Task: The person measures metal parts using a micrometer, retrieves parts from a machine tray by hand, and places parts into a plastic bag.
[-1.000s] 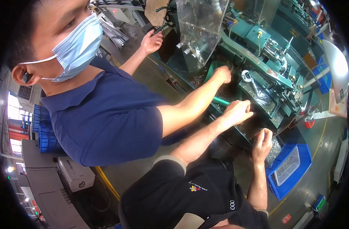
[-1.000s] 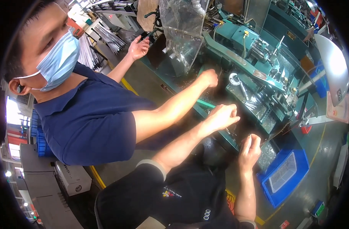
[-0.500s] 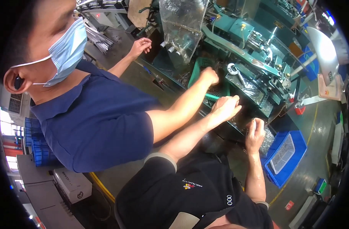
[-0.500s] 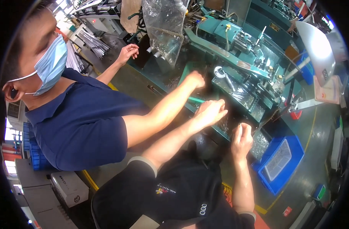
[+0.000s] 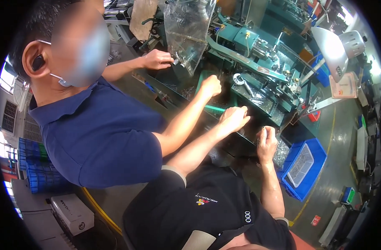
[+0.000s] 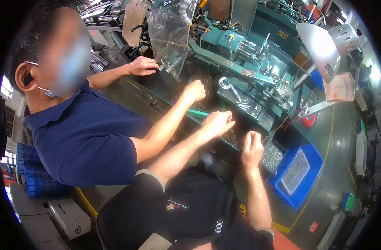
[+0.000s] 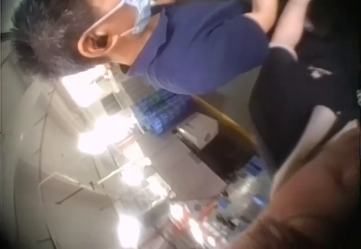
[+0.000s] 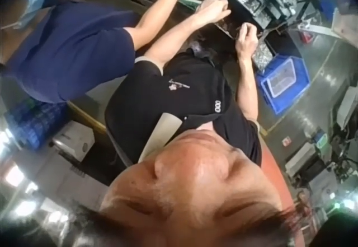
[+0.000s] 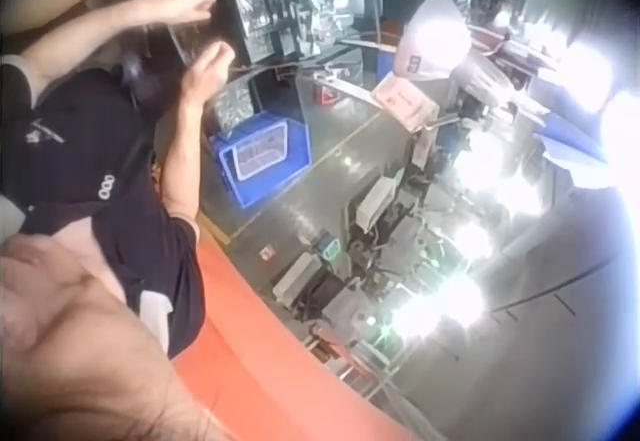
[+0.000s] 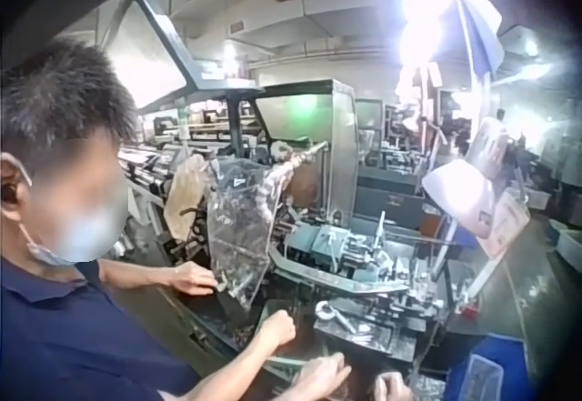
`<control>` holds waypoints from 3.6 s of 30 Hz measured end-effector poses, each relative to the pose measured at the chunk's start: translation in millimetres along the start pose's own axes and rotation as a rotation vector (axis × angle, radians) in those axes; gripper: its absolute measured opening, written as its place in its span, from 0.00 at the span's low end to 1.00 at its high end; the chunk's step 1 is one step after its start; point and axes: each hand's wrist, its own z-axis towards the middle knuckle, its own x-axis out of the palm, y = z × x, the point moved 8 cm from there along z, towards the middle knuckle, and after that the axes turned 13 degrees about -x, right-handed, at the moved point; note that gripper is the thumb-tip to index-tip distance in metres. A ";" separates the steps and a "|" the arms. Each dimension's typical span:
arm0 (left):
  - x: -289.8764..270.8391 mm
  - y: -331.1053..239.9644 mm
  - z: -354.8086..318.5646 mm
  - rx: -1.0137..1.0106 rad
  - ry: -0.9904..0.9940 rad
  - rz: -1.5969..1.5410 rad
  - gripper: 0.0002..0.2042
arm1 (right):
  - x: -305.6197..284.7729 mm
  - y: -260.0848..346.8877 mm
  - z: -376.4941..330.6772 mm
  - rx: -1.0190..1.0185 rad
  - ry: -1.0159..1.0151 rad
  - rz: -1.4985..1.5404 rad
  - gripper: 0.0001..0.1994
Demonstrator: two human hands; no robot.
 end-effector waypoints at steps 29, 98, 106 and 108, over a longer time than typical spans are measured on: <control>-1.6 -4.8 -1.5 0.051 0.000 -0.040 0.12 | 0.1 1.5 0.6 0.015 0.017 -0.005 0.09; -0.6 -2.8 -4.1 -0.046 0.092 -0.016 0.14 | 3.1 -4.0 -1.7 -0.027 0.022 -0.083 0.07; -3.4 -3.9 -0.8 -0.054 0.114 -0.029 0.15 | 1.7 -4.6 1.6 0.040 0.026 -0.062 0.07; -2.1 -1.9 -1.0 -0.024 0.071 -0.006 0.15 | 2.9 -3.6 1.2 0.046 0.034 -0.048 0.07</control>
